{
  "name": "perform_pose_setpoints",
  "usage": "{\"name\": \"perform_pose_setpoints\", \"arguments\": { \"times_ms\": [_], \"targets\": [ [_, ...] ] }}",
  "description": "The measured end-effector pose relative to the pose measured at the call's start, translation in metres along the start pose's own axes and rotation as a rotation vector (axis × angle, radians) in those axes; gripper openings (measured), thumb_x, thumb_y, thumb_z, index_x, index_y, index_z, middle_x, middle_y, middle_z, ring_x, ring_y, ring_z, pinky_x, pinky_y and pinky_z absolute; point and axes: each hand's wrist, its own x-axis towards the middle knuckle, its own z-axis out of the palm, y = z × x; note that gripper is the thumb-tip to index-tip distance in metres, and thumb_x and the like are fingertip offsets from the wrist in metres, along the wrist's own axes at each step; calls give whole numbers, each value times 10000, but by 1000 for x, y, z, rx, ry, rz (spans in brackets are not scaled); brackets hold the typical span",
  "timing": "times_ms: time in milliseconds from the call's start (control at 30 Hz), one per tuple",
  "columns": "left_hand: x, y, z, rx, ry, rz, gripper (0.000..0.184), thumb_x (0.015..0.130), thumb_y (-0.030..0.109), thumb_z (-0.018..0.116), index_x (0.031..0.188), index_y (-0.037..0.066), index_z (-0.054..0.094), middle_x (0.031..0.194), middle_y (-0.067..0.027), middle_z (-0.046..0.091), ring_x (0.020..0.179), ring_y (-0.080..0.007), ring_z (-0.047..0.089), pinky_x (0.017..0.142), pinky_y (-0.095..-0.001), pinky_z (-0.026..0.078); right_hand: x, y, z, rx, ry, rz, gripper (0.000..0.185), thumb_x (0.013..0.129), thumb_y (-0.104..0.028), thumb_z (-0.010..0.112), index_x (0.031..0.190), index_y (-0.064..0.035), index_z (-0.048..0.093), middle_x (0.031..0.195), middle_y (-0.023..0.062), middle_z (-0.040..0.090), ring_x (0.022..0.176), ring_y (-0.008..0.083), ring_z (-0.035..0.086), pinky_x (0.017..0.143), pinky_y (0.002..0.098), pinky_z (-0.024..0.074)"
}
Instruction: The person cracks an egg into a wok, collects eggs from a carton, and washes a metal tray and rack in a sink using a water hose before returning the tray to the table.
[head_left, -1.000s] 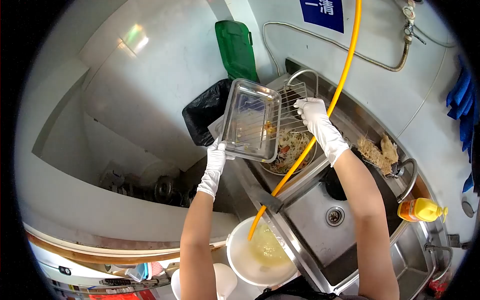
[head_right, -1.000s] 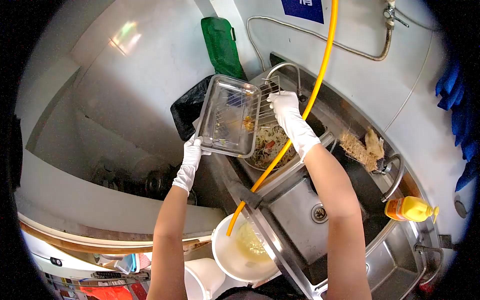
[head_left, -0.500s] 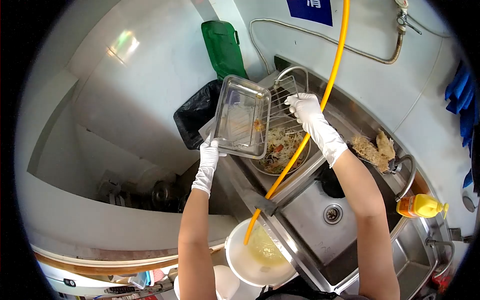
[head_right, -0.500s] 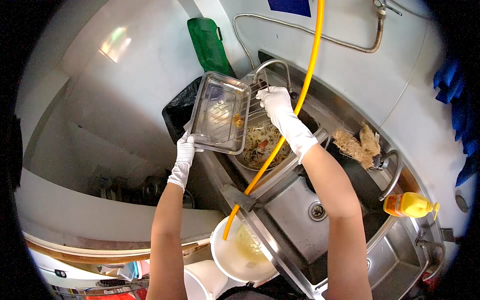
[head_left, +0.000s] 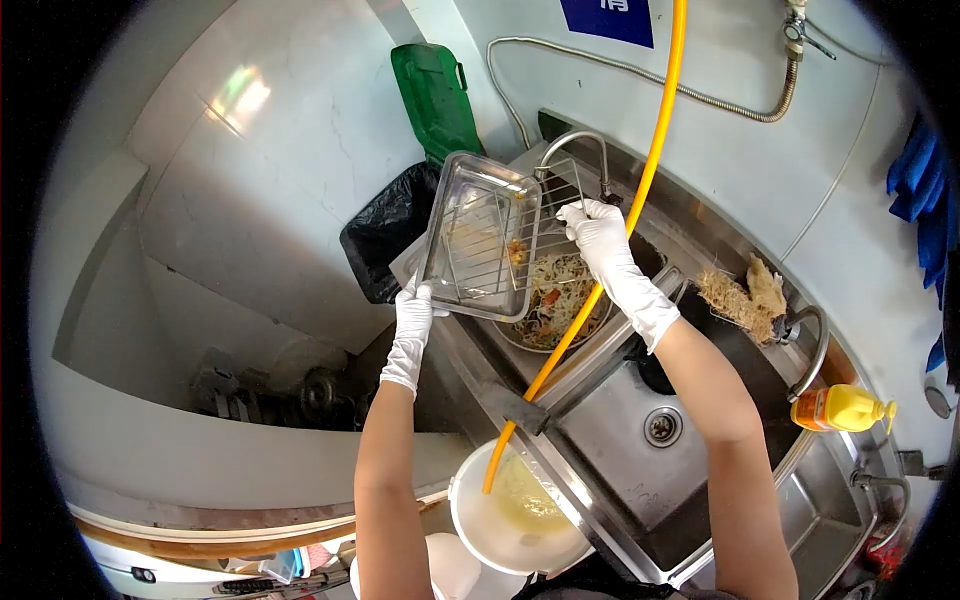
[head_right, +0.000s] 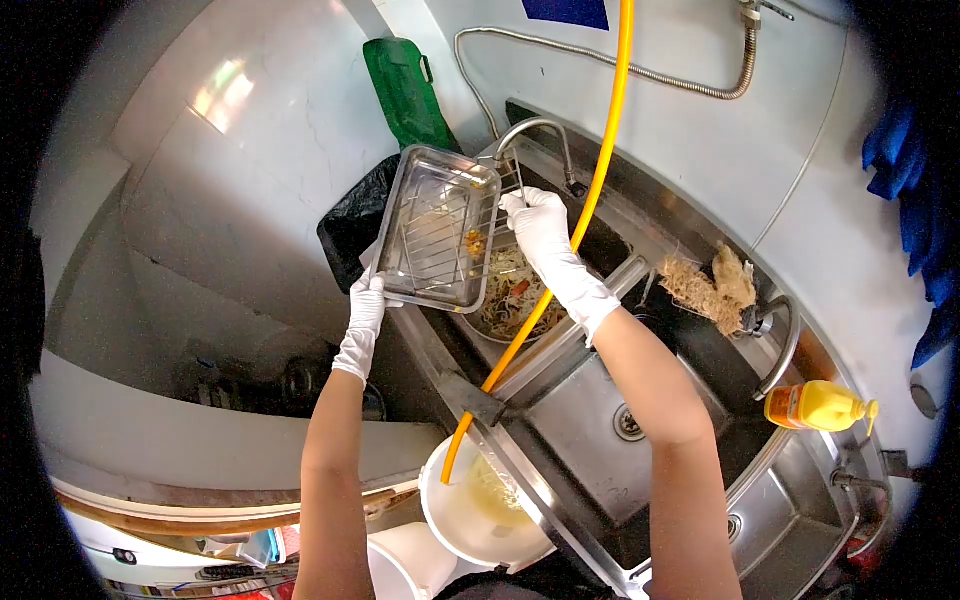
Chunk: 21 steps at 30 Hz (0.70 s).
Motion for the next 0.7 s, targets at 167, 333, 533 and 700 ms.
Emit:
{"name": "perform_pose_setpoints", "arguments": {
  "times_ms": [167, 333, 533, 700],
  "targets": [
    [-5, 7, -3, 46, 10, -9, 330, 940, 117, 411, 1226, 65, 567, 898, -57, 656, 641, -142, 635, 484, -245, 556, 10, 21, -21, -200, 48, -100, 103, 875, -72, 591, 805, -8, 631, 598, -39, 500, 522, 58, 418, 496, 209, 348],
    [-7, 5, -6, 26, 38, 15, 334, 937, 126, 410, 1223, 59, 569, 874, -53, 650, 622, -137, 626, 483, -244, 552, 5, 13, -25, -109, 48, -79, 98, 863, -85, 617, 803, -10, 636, 596, -33, 505, 529, 50, 416, 498, 220, 353],
    [-8, 8, -6, 31, 32, 25, 321, 935, 132, 425, 1204, 50, 580, 875, -60, 657, 637, -132, 635, 484, -244, 551, 4, 20, -14, -171, 18, -116, 97, 863, -85, 620, 805, -8, 634, 607, -43, 508, 537, 43, 404, 499, 218, 350],
    [-8, 8, -9, 22, 49, 4, 331, 933, 135, 440, 1228, 52, 563, 897, -62, 658, 645, -135, 637, 480, -248, 552, -7, 7, -34, -116, -33, -127, 128, 887, -104, 594, 829, 0, 640, 605, -41, 505, 549, 43, 414, 505, 200, 343]
  ]
}}
